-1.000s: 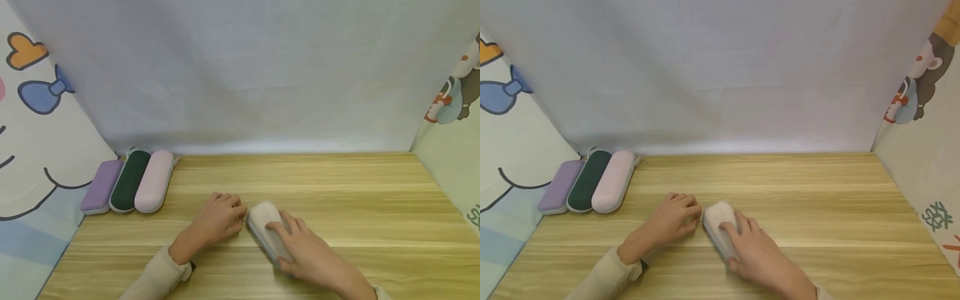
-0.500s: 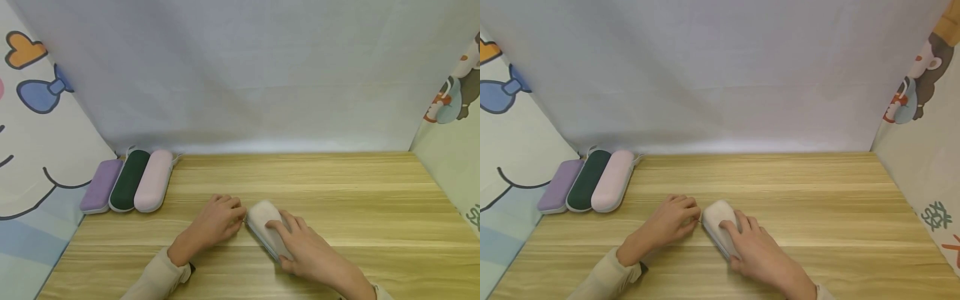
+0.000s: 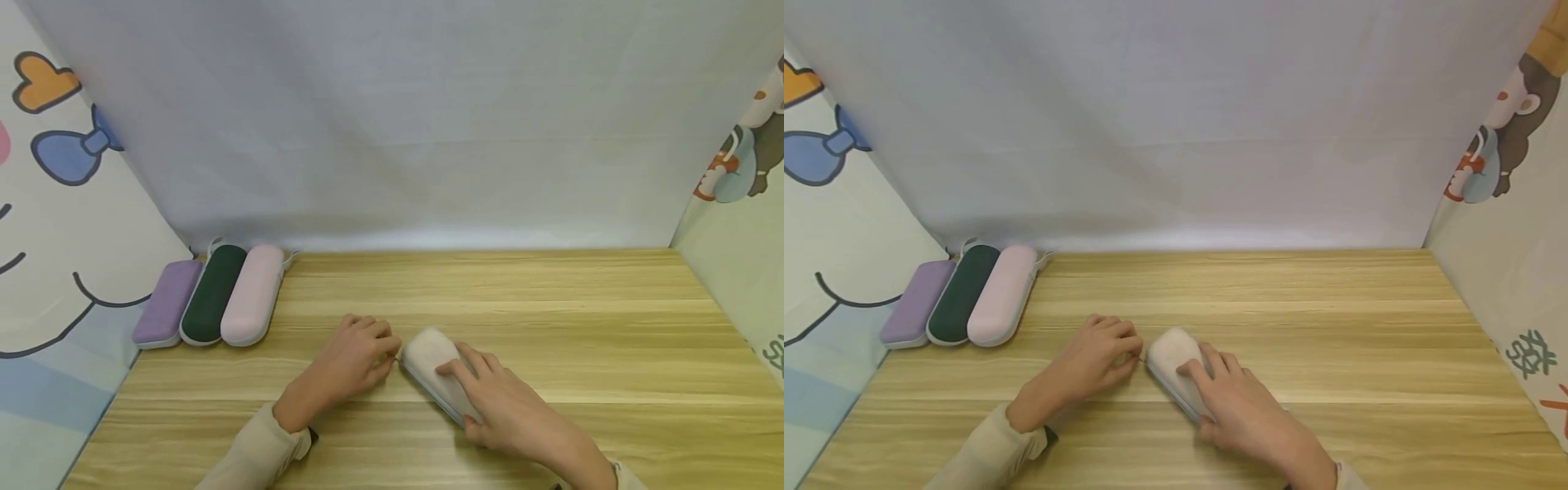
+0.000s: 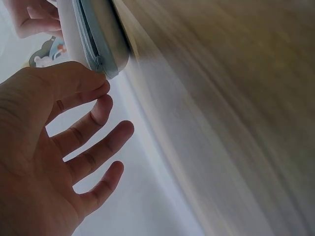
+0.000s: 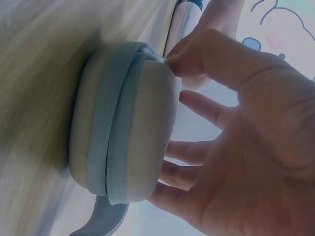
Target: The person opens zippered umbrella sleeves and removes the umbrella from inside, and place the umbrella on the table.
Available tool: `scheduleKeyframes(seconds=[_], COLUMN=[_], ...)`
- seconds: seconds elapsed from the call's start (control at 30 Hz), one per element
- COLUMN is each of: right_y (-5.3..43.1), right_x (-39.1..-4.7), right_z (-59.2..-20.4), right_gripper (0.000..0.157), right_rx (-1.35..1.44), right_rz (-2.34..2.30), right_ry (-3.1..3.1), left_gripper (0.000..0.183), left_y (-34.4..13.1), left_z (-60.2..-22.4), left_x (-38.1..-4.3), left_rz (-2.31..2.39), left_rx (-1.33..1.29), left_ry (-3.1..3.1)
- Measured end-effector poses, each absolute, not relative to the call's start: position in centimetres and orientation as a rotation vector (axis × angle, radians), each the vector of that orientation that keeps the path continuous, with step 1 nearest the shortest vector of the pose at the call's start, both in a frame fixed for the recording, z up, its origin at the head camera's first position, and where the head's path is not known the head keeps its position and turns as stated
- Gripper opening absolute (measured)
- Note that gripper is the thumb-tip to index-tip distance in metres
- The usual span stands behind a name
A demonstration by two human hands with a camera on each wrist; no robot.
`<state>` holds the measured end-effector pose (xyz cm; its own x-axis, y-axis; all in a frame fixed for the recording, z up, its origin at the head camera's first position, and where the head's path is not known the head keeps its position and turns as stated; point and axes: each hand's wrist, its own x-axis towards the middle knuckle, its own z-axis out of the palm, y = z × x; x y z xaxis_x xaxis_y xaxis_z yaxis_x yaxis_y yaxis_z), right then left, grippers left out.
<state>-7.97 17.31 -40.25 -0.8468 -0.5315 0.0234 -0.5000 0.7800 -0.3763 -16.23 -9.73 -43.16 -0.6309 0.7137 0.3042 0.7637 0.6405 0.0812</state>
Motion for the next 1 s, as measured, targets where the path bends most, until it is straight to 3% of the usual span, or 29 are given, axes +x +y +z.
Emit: scheduleKeyframes(seconds=[1.0], right_y=[17.7], right_x=[-8.3], right_z=[-40.3], right_gripper=[0.066], right_rx=[-0.945], right_rz=[-0.542], right_ry=[2.864], left_gripper=[0.006], left_y=[-9.7], left_z=[-43.5], left_x=[-17.5], left_rz=[-0.257], left_rx=[-1.178], left_ry=[-2.599])
